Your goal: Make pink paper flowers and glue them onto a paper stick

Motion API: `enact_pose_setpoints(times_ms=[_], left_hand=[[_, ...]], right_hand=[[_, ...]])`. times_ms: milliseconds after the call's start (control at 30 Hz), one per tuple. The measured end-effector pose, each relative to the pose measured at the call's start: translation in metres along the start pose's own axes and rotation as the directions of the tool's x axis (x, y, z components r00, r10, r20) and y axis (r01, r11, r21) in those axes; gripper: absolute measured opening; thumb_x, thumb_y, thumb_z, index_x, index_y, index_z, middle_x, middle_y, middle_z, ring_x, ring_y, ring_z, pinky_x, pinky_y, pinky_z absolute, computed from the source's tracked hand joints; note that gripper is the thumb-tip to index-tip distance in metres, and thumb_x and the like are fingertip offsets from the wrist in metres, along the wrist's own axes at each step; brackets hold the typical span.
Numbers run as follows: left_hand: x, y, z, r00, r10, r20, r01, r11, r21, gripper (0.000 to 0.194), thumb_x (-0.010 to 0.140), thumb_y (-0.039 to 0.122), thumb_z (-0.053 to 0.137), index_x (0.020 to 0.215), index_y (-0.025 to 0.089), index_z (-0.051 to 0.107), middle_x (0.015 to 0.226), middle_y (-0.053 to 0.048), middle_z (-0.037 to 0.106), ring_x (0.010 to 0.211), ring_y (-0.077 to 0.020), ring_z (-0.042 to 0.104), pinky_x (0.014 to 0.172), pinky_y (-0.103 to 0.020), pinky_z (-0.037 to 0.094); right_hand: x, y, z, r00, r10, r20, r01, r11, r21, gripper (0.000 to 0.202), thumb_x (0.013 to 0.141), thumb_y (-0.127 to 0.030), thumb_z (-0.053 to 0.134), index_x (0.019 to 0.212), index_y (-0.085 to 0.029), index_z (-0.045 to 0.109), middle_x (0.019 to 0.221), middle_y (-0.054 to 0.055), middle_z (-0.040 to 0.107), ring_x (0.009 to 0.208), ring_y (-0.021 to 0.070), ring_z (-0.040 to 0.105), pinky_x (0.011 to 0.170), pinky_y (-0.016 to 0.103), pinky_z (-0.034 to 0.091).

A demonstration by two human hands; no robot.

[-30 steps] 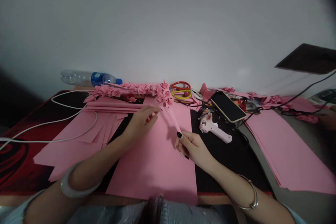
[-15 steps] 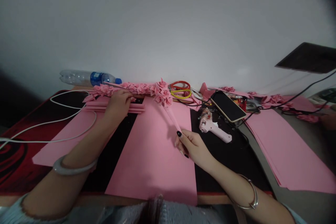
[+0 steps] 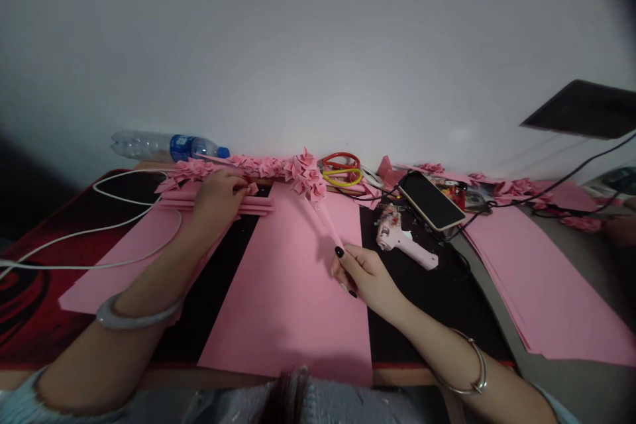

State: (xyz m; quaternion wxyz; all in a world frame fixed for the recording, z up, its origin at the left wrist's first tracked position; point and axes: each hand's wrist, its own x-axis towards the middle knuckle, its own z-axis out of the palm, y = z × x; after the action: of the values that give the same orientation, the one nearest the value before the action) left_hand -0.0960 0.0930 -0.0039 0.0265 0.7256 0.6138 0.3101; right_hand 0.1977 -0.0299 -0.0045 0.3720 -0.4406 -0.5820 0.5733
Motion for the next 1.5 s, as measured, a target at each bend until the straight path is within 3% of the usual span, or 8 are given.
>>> enact_pose_setpoints(times_ms=[267,700,933,1100,1200,1267,1400,1500], left_hand=[[-0.002,0.006,0.0,0.992,0.033,-0.121,-0.038,0.998,-0.041,0.018,0.086,0.023,0.053,0.077,0.022,0.069,0.094,-0.006,0.073,0.096,-0.0252,0.064,0.091,-0.041,0.048],[-0.037,0.057,-0.002,0.898,0.241,-0.369,-0.358,0.887,-0.292,0.01,0.088,0.024,0.061,0.084,0.023,0.07,0.094,-0.006,0.071,0.091,-0.021,0.066,0.083,-0.039,0.055],[-0.051,0.079,-0.004,0.837,0.337,-0.431,-0.471,0.845,-0.253,0.005,0.086,0.019,0.064,0.084,0.021,0.068,0.09,-0.004,0.067,0.087,-0.0168,0.066,0.078,-0.031,0.055],[-0.058,0.092,-0.006,0.834,0.372,-0.407,-0.493,0.833,-0.251,0.006,0.087,0.019,0.062,0.085,0.023,0.066,0.088,-0.003,0.066,0.084,-0.0156,0.065,0.078,-0.03,0.054],[-0.062,0.098,-0.004,0.854,0.358,-0.377,-0.483,0.815,-0.321,0.006,0.087,0.018,0.061,0.085,0.022,0.065,0.086,-0.004,0.066,0.083,-0.016,0.064,0.078,-0.029,0.054],[-0.064,0.1,0.0,0.89,0.311,-0.333,-0.432,0.808,-0.401,0.006,0.086,0.016,0.061,0.085,0.022,0.063,0.083,-0.003,0.066,0.078,-0.0149,0.063,0.074,-0.028,0.053],[-0.07,0.103,0.01,0.991,0.062,-0.122,-0.128,0.747,-0.653,0.004,0.083,0.019,0.062,0.086,0.021,0.06,0.08,-0.002,0.066,0.071,-0.0139,0.062,0.069,-0.027,0.053],[-0.073,0.104,0.016,0.999,-0.045,-0.006,0.023,0.619,-0.785,0.008,0.082,0.023,0.064,0.088,0.02,0.059,0.08,-0.002,0.066,0.074,-0.0143,0.064,0.07,-0.026,0.053]], right_hand=[[-0.001,0.0,0.0,1.0,0.003,-0.009,-0.002,1.0,0.03,0.042,0.093,-0.05,0.048,0.07,-0.016,0.058,0.046,-0.006,0.047,0.038,0.007,0.036,0.04,0.021,0.028],[0.001,-0.004,-0.001,0.996,0.012,-0.092,-0.01,1.0,0.027,0.043,0.09,-0.054,0.05,0.069,-0.016,0.057,0.045,-0.006,0.044,0.037,0.0065,0.033,0.04,0.021,0.025],[0.0,-0.007,0.001,0.995,0.018,-0.102,-0.015,0.999,0.028,0.044,0.089,-0.055,0.05,0.069,-0.016,0.058,0.045,-0.007,0.042,0.038,0.0072,0.033,0.04,0.022,0.025],[0.0,-0.005,0.0,0.996,-0.002,-0.088,-0.001,1.0,-0.025,0.045,0.091,-0.054,0.047,0.07,-0.017,0.059,0.046,-0.006,0.044,0.041,0.0081,0.035,0.043,0.023,0.027],[0.0,-0.004,0.0,0.997,-0.014,-0.076,0.01,0.999,-0.045,0.043,0.092,-0.052,0.046,0.071,-0.017,0.059,0.047,-0.006,0.044,0.042,0.0084,0.036,0.044,0.023,0.028],[0.0,-0.003,-0.001,0.997,-0.017,-0.071,0.013,0.999,-0.053,0.043,0.093,-0.051,0.046,0.072,-0.017,0.059,0.047,-0.006,0.044,0.042,0.0086,0.037,0.045,0.023,0.028],[-0.001,-0.004,0.0,0.998,-0.018,-0.067,0.013,0.997,-0.074,0.043,0.094,-0.05,0.045,0.072,-0.017,0.059,0.048,-0.006,0.045,0.042,0.0087,0.037,0.045,0.023,0.029],[-0.002,-0.005,0.0,0.998,-0.019,-0.064,0.013,0.996,-0.085,0.042,0.094,-0.05,0.045,0.072,-0.017,0.059,0.048,-0.006,0.045,0.042,0.0088,0.038,0.045,0.023,0.03]])
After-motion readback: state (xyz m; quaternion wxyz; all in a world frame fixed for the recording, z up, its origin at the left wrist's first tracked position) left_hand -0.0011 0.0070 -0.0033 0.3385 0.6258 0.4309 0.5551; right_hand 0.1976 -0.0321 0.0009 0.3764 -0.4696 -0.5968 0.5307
